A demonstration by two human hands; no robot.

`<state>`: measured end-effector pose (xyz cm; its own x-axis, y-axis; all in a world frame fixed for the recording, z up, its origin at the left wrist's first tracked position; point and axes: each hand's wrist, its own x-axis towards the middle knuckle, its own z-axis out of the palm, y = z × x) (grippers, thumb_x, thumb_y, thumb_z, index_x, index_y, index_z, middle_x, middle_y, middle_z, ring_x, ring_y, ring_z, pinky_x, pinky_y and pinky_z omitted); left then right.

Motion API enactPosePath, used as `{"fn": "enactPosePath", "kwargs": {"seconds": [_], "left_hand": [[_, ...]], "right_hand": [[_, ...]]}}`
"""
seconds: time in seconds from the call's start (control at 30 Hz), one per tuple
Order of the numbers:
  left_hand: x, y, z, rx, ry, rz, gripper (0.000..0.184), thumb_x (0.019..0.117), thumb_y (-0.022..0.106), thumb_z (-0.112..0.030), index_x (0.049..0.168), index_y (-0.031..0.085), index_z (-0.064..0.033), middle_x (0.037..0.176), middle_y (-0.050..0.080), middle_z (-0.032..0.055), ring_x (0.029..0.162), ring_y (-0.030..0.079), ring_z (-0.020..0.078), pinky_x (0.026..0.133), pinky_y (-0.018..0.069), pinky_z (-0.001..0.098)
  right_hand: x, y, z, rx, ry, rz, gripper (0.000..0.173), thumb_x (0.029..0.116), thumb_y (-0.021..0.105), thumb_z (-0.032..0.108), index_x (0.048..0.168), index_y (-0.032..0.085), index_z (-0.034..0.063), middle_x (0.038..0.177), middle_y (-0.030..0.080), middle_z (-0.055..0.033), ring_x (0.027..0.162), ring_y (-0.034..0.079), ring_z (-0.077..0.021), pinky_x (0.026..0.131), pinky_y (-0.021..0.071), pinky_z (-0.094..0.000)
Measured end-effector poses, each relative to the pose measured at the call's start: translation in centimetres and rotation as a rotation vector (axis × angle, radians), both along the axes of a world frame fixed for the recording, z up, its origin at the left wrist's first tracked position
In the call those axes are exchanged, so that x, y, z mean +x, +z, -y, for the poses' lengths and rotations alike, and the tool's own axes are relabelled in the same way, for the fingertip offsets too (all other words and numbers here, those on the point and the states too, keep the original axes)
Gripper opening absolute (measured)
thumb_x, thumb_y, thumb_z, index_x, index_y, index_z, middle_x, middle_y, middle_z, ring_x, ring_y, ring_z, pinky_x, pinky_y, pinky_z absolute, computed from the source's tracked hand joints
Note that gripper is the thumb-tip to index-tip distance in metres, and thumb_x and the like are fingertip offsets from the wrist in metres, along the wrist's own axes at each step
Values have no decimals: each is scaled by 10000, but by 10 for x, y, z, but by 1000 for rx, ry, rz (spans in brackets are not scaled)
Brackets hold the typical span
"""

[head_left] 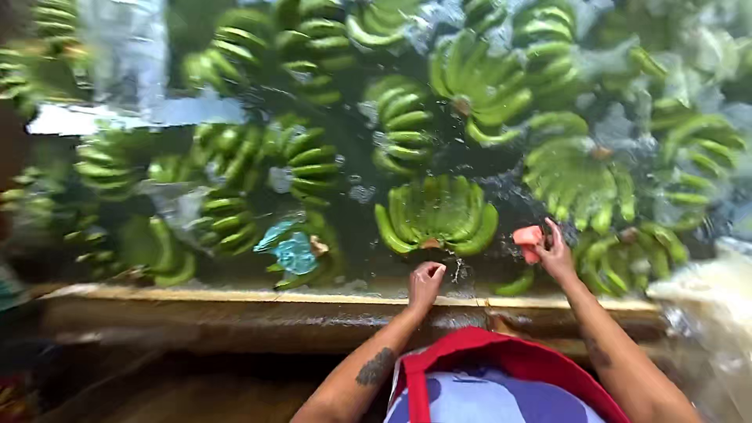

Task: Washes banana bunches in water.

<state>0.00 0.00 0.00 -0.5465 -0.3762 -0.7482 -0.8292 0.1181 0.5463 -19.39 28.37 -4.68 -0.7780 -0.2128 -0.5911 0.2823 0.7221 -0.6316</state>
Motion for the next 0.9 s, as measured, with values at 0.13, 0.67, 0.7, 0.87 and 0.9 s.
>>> {"fn": "enactPosePath", "kwargs": {"seconds": [0.13, 0.67, 0.7, 0.87, 0.9], "left_hand": [[-31, -51, 26, -437, -583, -176, 778, 803, 848, -258, 1505, 525, -163, 1572, 383, 298, 1476, 309, 516, 1194, 188, 717], [-96, -75, 41, 378, 640, -179, 348, 1080, 476, -146, 1388, 486, 16, 1190, 665, 169, 1060, 670, 216, 919, 579, 419], [-82, -80, 50, 508, 758, -188, 397, 1116, 396, -271, 1413, 470, -18, 1224, 652, 154, 1088, 656, 226, 933, 567, 444], [-49, -82, 58, 554, 950, -18, 634, 1116, 104, -461, 1463, 433, -45, 1331, 600, 176, 1172, 601, 264, 957, 528, 480], [-47, -79, 57, 516, 915, 12, 533, 1133, 142, -329, 1422, 463, -15, 1264, 621, 172, 1093, 616, 227, 910, 543, 429]], "right_hand": [[19, -25, -13, -39, -74, 188, 691, 961, 664, 111, 1584, 368, 68, 1512, 510, -212, 1208, 626, -325, 942, 544, -518], [-7, -22, 133, -150, -95, -35, 622, 861, 753, 146, 1403, 527, -60, 1316, 612, -286, 1207, 623, -381, 1045, 504, -547], [-24, -31, 119, -71, -90, 41, 593, 926, 724, 155, 1445, 506, -31, 1351, 605, -283, 1246, 605, -396, 1072, 480, -571], [-41, -52, 84, -5, -117, 107, 532, 956, 697, 165, 1433, 540, -9, 1335, 628, -260, 1252, 608, -372, 1082, 465, -577], [-24, -41, 94, -118, -166, 56, 516, 918, 700, 115, 1392, 557, -27, 1275, 657, -236, 1186, 647, -315, 1038, 519, -518]]}}
